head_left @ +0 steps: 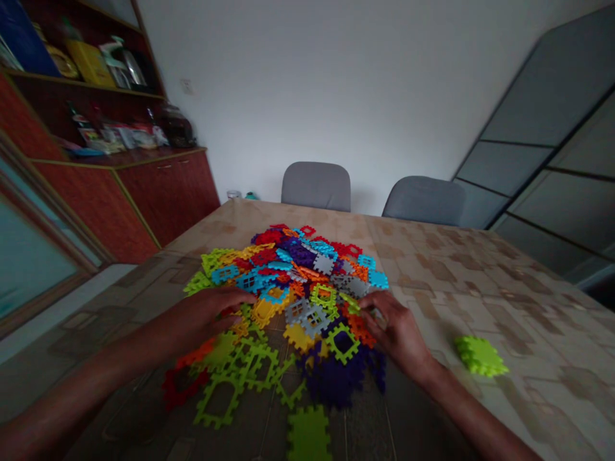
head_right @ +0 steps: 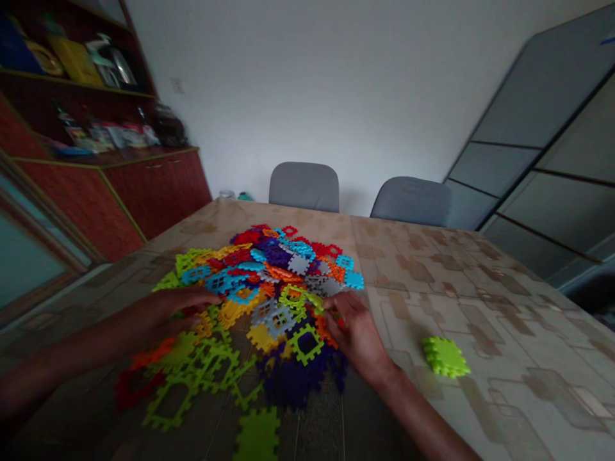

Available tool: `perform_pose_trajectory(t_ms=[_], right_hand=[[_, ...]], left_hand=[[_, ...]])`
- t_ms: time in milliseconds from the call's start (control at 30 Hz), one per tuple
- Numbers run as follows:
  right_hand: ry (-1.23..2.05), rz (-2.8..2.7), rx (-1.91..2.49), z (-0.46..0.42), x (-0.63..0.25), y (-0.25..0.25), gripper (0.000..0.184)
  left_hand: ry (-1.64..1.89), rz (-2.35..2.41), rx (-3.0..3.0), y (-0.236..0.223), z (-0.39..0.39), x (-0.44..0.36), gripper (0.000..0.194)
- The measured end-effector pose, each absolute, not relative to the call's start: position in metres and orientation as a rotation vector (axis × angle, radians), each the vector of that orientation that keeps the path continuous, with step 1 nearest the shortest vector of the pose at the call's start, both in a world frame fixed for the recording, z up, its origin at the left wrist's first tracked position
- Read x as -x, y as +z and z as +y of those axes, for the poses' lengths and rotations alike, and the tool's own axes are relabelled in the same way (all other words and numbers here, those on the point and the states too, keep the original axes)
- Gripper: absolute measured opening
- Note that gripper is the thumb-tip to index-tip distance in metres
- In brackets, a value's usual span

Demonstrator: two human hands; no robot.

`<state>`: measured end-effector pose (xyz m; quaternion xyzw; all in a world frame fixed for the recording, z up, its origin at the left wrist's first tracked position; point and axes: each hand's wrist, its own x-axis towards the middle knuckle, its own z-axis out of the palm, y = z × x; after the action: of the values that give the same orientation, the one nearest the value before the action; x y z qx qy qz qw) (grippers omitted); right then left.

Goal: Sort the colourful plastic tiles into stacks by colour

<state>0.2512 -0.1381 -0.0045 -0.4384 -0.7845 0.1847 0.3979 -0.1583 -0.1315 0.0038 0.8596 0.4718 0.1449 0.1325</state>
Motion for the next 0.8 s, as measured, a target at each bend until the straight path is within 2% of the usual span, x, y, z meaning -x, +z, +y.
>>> perform_pose_trajectory(t_ms=[267, 467, 633, 800], right_hand=[[0.783, -1.532, 1.24, -0.14, -0.284, -0.014, 0.037], [0.995, -1.443, 1.307, -0.139, -0.298, -0.009, 0.033], [1.372, -1.708, 1.286, -0.153, -0.294, 0.003, 0.033], [1.26, -1.795, 1.191, -0.151, -0.279, 0.005, 0.041]], left_hand=[[0.429, 1.374, -2.5, -0.005, -0.129, 0.156, 0.036], [0.414, 1.4, -2.485, -0.002, -0.124, 0.162, 0.033], [0.333, 1.366, -2.506, 0.003, -0.124, 0.16, 0.023], [0.339, 1.368, -2.524, -0.001, -0.129, 0.155, 0.04]])
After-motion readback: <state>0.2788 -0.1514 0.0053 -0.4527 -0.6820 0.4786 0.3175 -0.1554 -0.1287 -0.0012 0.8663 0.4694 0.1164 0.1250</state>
